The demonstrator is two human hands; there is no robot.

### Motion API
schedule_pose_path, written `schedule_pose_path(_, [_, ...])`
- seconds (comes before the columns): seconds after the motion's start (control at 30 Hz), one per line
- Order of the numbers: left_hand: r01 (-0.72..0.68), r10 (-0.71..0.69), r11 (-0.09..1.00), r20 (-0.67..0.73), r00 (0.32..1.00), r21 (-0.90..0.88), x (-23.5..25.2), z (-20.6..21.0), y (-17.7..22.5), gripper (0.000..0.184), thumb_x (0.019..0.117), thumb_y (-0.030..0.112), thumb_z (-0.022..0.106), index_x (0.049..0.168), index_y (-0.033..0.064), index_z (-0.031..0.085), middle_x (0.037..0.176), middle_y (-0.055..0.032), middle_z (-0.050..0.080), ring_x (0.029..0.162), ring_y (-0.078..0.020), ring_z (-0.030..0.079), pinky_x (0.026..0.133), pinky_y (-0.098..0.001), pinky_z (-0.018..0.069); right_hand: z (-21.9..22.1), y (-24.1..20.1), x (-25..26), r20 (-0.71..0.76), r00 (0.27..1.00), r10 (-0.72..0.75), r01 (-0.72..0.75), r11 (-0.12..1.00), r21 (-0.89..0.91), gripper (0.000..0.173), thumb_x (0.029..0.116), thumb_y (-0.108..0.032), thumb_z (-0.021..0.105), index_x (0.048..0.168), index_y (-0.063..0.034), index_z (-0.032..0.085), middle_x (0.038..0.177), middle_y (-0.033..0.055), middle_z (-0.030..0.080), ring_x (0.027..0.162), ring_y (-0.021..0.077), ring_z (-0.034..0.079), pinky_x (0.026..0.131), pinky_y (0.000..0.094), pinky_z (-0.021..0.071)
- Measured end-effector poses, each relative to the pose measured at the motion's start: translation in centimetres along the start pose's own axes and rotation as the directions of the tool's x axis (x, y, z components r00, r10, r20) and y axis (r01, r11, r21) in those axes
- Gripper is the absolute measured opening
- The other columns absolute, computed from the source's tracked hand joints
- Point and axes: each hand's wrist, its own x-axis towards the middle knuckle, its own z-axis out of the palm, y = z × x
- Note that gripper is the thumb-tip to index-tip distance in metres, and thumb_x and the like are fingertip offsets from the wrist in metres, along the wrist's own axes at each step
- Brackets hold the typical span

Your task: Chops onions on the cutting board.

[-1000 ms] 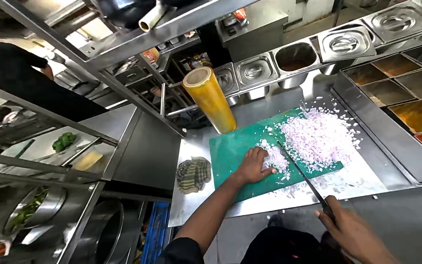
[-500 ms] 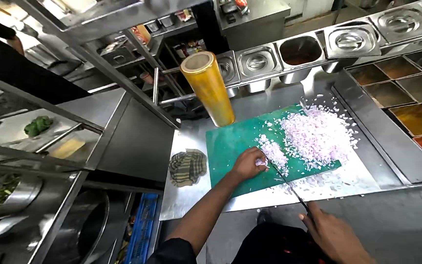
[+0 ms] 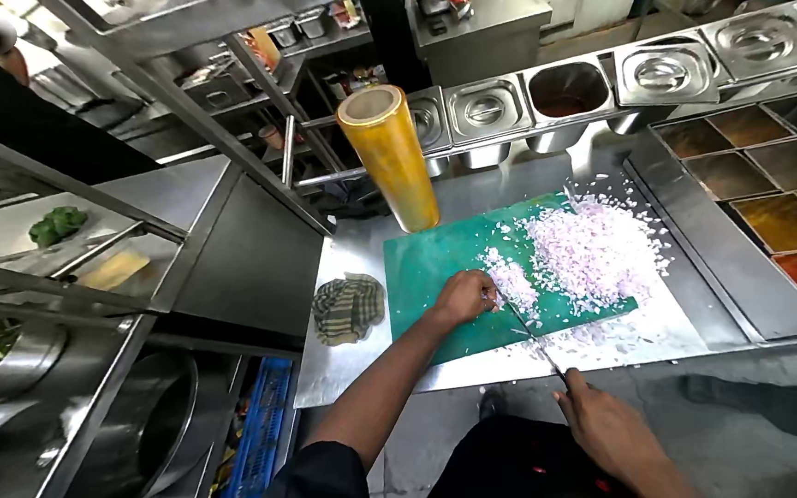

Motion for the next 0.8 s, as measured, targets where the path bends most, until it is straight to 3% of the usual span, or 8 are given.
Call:
schedule_pose_path(0.1, [0.003, -0.003, 1.0, -0.013, 1.0, 0.001, -0.1, 0.1, -0.1, 0.017, 0.0889, 0.026, 0.079, 0.096, 0.0108, 0.076, 0.106, -0.0048, 0.072, 0.102, -0.0209, 0.068, 0.093, -0.0453, 0.0553, 0.5, 0.0, -0.1, 0.062, 0.997, 0.036, -0.037, 0.999, 0.019, 0.047, 0.108, -0.046, 0.04, 0.135, -0.009, 0.049, 0.099, 0.0199, 0.07, 0.091, 0.0421, 0.072, 0.075, 0.0581, 0.0575])
schedule_pose_path(0.27, [0.001, -0.001, 1.0, -0.041, 0.999, 0.002, -0.2, 0.4, -0.3, 0.018, 0.0886, 0.028, 0.08, 0.095, 0.0112, 0.076, 0.104, -0.0044, 0.072, 0.098, -0.0203, 0.069, 0.091, -0.0452, 0.0562, -0.6, -0.8, -0.2, 0.053, 0.998, 0.021, -0.022, 1.0, 0.012, 0.046, 0.1085, -0.046, 0.038, 0.134, -0.0092, 0.049, 0.096, 0.0191, 0.07, 0.09, 0.0415, 0.072, 0.075, 0.0574, 0.0575])
schedule_pose_path(0.4, [-0.023, 0.022, 1.0, -0.055, 0.998, -0.006, -0.3, 0.3, -0.5, 0.017, 0.0902, 0.026, 0.078, 0.098, 0.0111, 0.077, 0.104, -0.0057, 0.073, 0.101, -0.0224, 0.069, 0.092, -0.0468, 0.0562, 1.0, 0.0, -0.1, 0.093, 0.995, 0.047, -0.052, 0.998, 0.048, 0.047, 0.1079, -0.045, 0.04, 0.137, -0.0084, 0.048, 0.099, 0.0208, 0.07, 0.092, 0.0428, 0.072, 0.077, 0.0592, 0.057])
schedule_pose_path(0.53, [-0.063, 0.06, 0.998, -0.11, 0.992, -0.025, -0.7, 0.9, -0.8, 0.018, 0.0894, 0.026, 0.08, 0.097, 0.0094, 0.077, 0.105, -0.0065, 0.074, 0.1, -0.0227, 0.071, 0.091, -0.0475, 0.057, -0.8, -1.3, -0.8, 0.084, 0.996, 0.013, -0.017, 0.999, 0.044, 0.047, 0.1087, -0.046, 0.038, 0.136, -0.0084, 0.048, 0.097, 0.0198, 0.07, 0.092, 0.0422, 0.072, 0.077, 0.0581, 0.0569])
schedule_pose_path(0.63, [-0.091, 0.087, 0.996, -0.148, 0.985, -0.022, -0.7, 0.9, -1.1, 0.018, 0.0887, 0.027, 0.081, 0.095, 0.0104, 0.077, 0.102, -0.0054, 0.074, 0.096, -0.0213, 0.071, 0.089, -0.0458, 0.0578, 0.8, -0.6, -0.3, 0.112, 0.993, 0.041, -0.047, 0.998, 0.052, 0.047, 0.1082, -0.045, 0.039, 0.137, -0.0086, 0.047, 0.099, 0.021, 0.069, 0.093, 0.0434, 0.072, 0.077, 0.0595, 0.0571])
schedule_pose_path(0.8, [-0.114, 0.102, 0.992, -0.211, 0.972, -0.046, -1.0, 1.7, -1.6, 0.017, 0.0867, 0.026, 0.083, 0.093, 0.011, 0.078, 0.101, -0.0042, 0.074, 0.091, -0.019, 0.071, 0.085, -0.0433, 0.059, -0.6, -1.7, -0.8, 0.108, 0.994, 0.014, -0.019, 0.999, 0.042, 0.046, 0.1089, -0.045, 0.036, 0.134, -0.0083, 0.048, 0.096, 0.0198, 0.069, 0.091, 0.0421, 0.072, 0.077, 0.0575, 0.0571])
